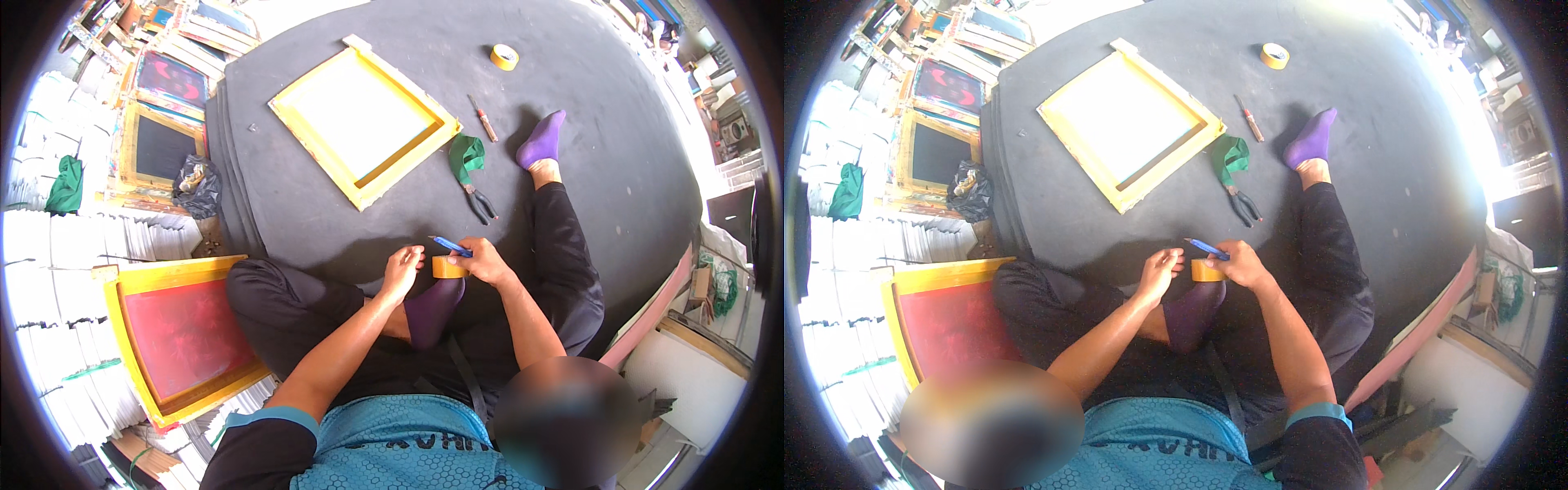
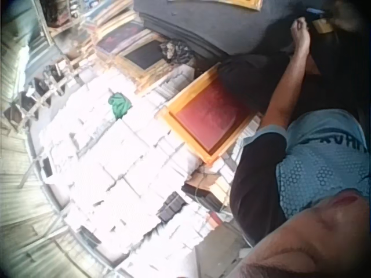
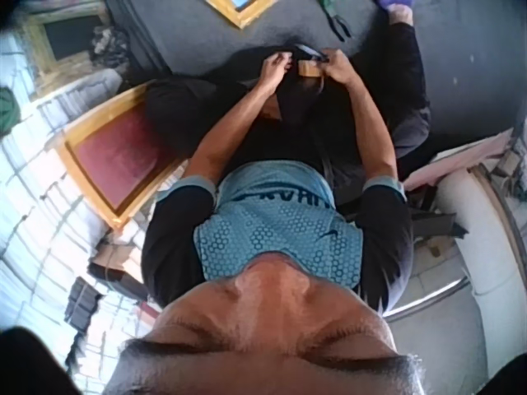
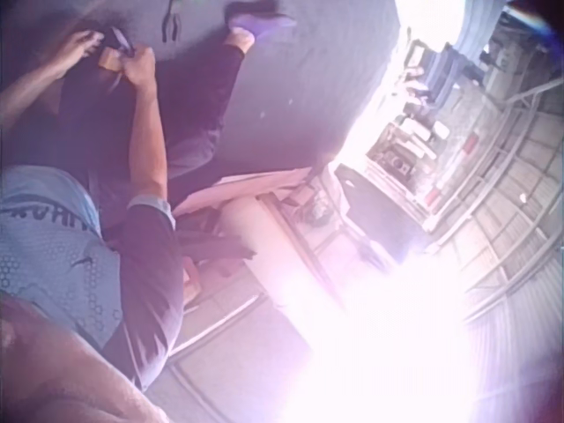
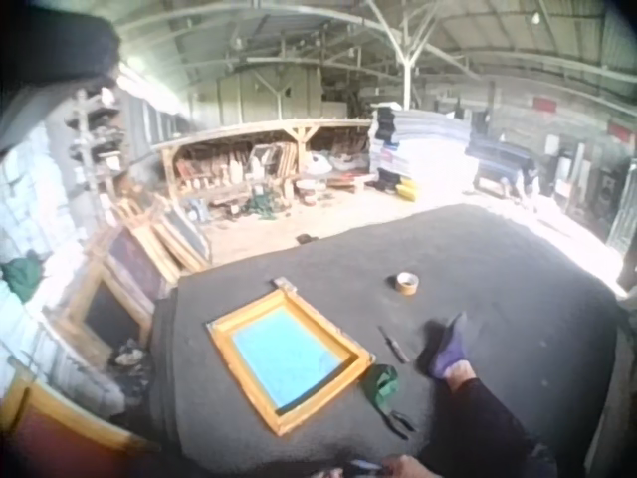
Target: The person sits on a mat and applies masking tape to the edges of a yellow screen printing frame with a blue mesh. They use a utility knife to cut the tape and a green cloth to wipe the frame surface. The person then sets the frame aside and picks up another frame to continue working.
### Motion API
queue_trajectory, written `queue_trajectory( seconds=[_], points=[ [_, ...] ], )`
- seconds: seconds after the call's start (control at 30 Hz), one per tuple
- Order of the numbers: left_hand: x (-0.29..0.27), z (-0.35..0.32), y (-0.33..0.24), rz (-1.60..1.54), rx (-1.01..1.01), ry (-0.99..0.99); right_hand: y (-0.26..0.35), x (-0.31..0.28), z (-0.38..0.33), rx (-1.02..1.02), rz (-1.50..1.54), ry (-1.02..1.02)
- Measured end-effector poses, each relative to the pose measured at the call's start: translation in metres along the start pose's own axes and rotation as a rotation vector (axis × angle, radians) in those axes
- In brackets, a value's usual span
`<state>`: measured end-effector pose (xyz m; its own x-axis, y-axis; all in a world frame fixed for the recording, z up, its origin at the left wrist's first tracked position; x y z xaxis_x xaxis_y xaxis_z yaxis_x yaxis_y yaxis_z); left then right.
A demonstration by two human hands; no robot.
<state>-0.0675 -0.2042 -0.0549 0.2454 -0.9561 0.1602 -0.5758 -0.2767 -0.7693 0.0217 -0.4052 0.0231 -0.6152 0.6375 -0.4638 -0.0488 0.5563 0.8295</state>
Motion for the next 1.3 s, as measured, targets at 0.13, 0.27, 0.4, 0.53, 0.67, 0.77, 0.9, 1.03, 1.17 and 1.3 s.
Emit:
queue_trajectory(
  seconds=[0.13,0.27,0.4,0.53,0.67,0.77,0.9,1.03,1.17,1.3],
  points=[
    [0.003,-0.007,0.007,-0.002,-0.105,0.024,-0.016,-0.009,-0.006,0.102,0.315,0.024],
    [0.002,-0.003,0.008,0.001,-0.066,0.044,-0.056,-0.008,-0.003,0.136,0.532,0.063],
    [0.005,0.003,0.008,0.034,0.032,0.058,-0.068,-0.007,0.000,0.124,0.619,0.102],
    [0.008,0.009,0.004,0.280,0.207,0.047,-0.061,-0.007,0.000,0.130,0.534,0.031],
    [0.009,0.010,-0.001,0.405,0.361,0.065,-0.039,-0.004,-0.003,0.011,0.251,-0.194],
    [0.005,0.013,0.004,0.479,0.554,0.084,-0.006,-0.003,-0.007,-0.117,-0.109,-0.395],
    [0.014,0.012,-0.015,0.475,0.569,0.233,-0.011,-0.003,-0.007,0.009,-0.032,-0.402],
    [0.013,0.005,-0.033,0.565,0.546,0.321,-0.023,0.000,-0.008,0.170,0.055,-0.381],
    [0.004,0.003,-0.031,0.635,0.592,0.308,-0.029,0.005,-0.007,0.240,0.147,-0.279],
    [-0.001,0.003,-0.029,0.678,0.614,0.305,-0.024,0.007,-0.006,0.183,0.075,-0.256]
  ],
)
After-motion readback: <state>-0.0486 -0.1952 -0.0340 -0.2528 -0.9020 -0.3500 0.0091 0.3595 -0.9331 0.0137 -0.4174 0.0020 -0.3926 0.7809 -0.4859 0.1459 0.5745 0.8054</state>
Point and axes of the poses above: each hand's wrist, its own z-axis towards the middle knuckle, its own x-axis out of the palm, y = z × x, the point moved 2 cm from there along z, towards the middle knuckle, and after that the axes turned 7 degrees about -x, right-handed, at the moved point
